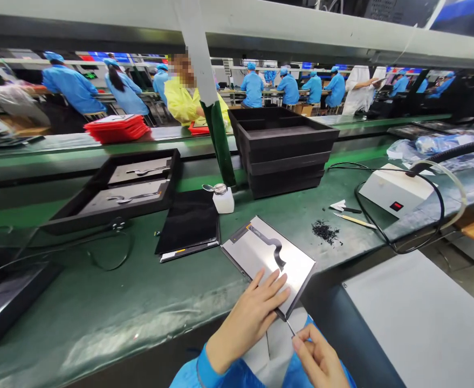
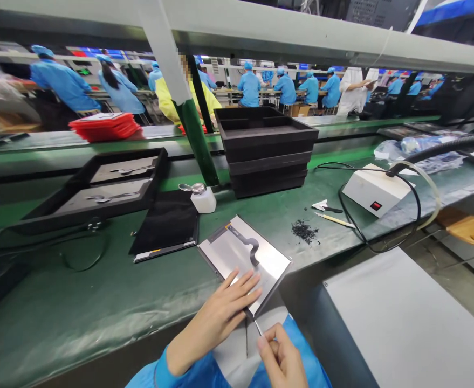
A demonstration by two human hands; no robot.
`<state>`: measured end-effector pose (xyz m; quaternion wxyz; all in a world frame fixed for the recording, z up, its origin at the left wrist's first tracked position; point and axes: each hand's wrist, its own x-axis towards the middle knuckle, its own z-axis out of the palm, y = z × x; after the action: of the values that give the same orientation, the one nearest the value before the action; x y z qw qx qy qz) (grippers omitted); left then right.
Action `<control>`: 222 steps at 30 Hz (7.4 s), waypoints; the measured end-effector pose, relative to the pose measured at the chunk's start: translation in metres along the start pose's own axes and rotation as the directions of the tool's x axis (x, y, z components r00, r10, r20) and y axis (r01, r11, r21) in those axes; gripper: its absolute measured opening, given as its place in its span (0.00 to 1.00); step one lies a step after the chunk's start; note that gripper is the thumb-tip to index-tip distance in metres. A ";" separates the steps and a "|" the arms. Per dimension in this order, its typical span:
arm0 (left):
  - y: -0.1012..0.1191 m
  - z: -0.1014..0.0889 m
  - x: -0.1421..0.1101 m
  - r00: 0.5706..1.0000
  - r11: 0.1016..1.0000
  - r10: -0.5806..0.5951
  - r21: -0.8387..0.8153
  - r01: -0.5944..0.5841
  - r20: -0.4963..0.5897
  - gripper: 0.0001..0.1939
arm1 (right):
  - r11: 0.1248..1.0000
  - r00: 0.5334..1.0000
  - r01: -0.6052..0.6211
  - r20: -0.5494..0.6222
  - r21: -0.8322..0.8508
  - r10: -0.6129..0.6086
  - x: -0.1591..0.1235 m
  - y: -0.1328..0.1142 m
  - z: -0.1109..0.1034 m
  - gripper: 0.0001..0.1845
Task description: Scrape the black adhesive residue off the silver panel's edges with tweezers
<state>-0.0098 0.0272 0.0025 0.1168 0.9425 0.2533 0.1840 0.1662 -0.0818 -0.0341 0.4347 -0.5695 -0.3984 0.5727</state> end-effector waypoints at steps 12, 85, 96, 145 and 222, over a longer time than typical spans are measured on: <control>-0.002 0.006 -0.002 0.999 1.000 0.015 -0.015 -0.015 -0.041 0.34 | 0.971 0.959 -0.232 0.177 0.055 0.219 0.003 -0.024 -0.016 0.36; 0.000 0.005 -0.003 0.999 1.000 -0.003 -0.007 0.003 -0.050 0.32 | 0.972 0.928 -0.235 0.298 0.002 0.224 0.018 -0.042 -0.030 0.33; 0.000 0.004 -0.003 0.999 1.000 -0.020 -0.019 0.019 -0.043 0.33 | 0.971 0.929 -0.240 0.284 -0.027 0.237 0.021 -0.046 -0.033 0.33; 0.002 0.001 -0.003 0.999 0.999 -0.039 -0.035 0.038 -0.029 0.35 | 0.965 0.929 -0.261 0.269 -0.009 0.254 0.022 -0.034 -0.034 0.35; 0.000 0.000 -0.003 0.999 1.000 -0.014 -0.003 0.014 -0.041 0.30 | 0.988 0.975 -0.154 0.168 0.032 0.147 0.044 -0.067 -0.059 0.35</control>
<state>-0.0122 0.0261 0.0013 0.1143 0.9366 0.2619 0.2028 0.2293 -0.0221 0.0148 0.3684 -0.5388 -0.3758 0.6579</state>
